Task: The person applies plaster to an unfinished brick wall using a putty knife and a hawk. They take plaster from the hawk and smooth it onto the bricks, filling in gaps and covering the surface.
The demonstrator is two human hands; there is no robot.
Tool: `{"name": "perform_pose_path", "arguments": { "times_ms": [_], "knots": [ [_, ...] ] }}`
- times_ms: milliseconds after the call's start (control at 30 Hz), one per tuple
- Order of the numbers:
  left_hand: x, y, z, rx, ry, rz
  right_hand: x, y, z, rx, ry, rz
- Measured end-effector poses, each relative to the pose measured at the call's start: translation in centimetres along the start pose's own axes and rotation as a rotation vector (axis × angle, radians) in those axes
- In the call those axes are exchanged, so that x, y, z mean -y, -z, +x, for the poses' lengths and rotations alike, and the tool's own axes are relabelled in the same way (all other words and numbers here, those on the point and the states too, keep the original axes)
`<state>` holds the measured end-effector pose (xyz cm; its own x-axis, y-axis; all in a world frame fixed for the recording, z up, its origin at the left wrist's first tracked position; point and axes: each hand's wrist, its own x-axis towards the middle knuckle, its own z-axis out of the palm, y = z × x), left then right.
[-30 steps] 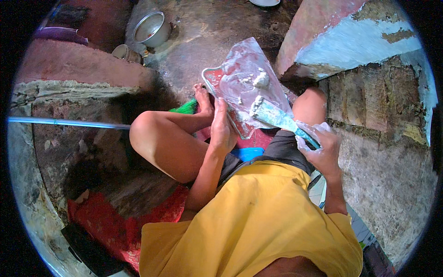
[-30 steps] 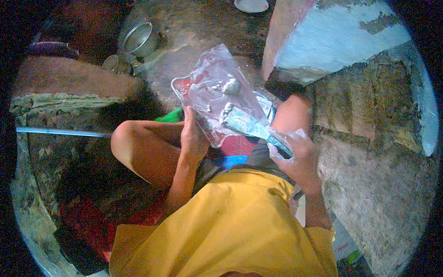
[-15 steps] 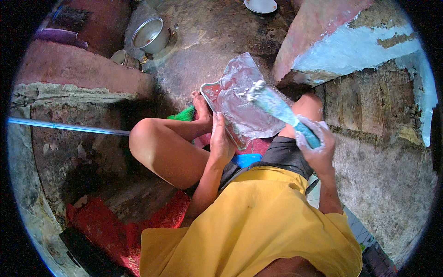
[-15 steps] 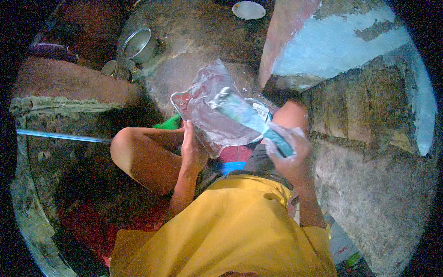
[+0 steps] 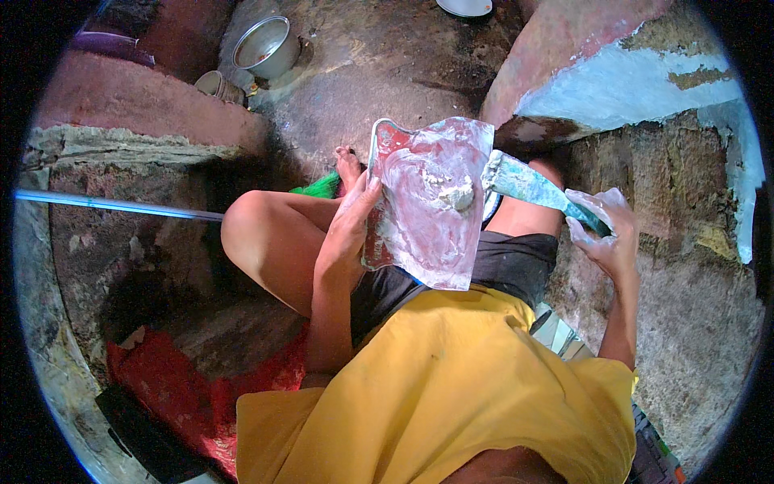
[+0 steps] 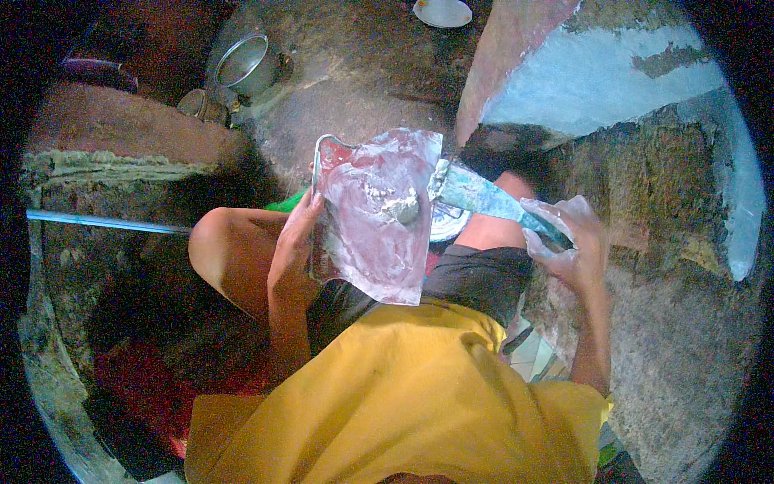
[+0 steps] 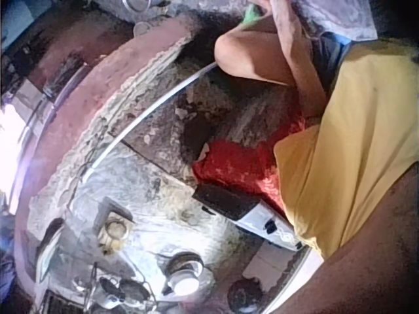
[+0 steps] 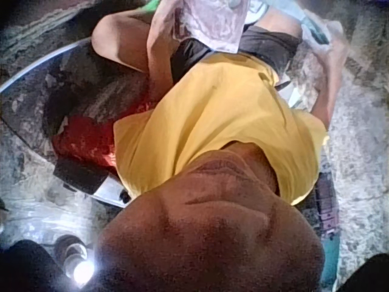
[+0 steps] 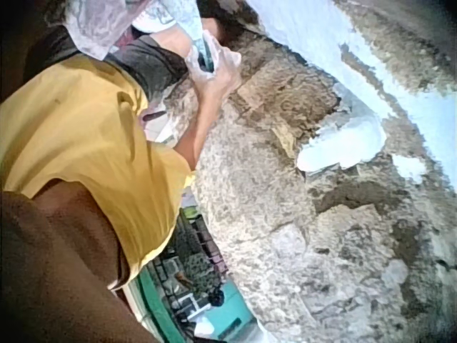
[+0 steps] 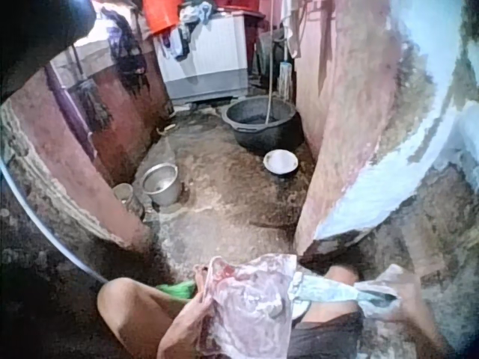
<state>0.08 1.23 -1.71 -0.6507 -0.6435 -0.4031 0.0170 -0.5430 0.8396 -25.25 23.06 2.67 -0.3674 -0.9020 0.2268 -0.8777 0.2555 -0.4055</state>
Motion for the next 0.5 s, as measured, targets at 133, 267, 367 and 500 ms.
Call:
{"name": "perform_pose_path", "arguments": {
  "times_ms": [133, 267, 367, 500],
  "knots": [
    [-0.7, -0.8, -0.4, 0.042, 0.056, -0.025, 0.3, 0.0, 0.5, 0.043, 0.008, 0.059],
    [0.3, 0.3, 1.0, 0.069, 0.025, 0.185, 0.7, -0.3, 1.3, 0.084, 0.059, 0.093],
    [1.0, 0.7, 1.5, 0.146, 0.027, 0.278, 0.8, -1.3, 1.5, 0.098, 0.092, 0.157],
    [0.3, -0.4, 0.5, 0.141, 0.145, 0.271, 1.4, -3.0, 1.6, 0.097, 0.164, 0.190]
  ]
}}
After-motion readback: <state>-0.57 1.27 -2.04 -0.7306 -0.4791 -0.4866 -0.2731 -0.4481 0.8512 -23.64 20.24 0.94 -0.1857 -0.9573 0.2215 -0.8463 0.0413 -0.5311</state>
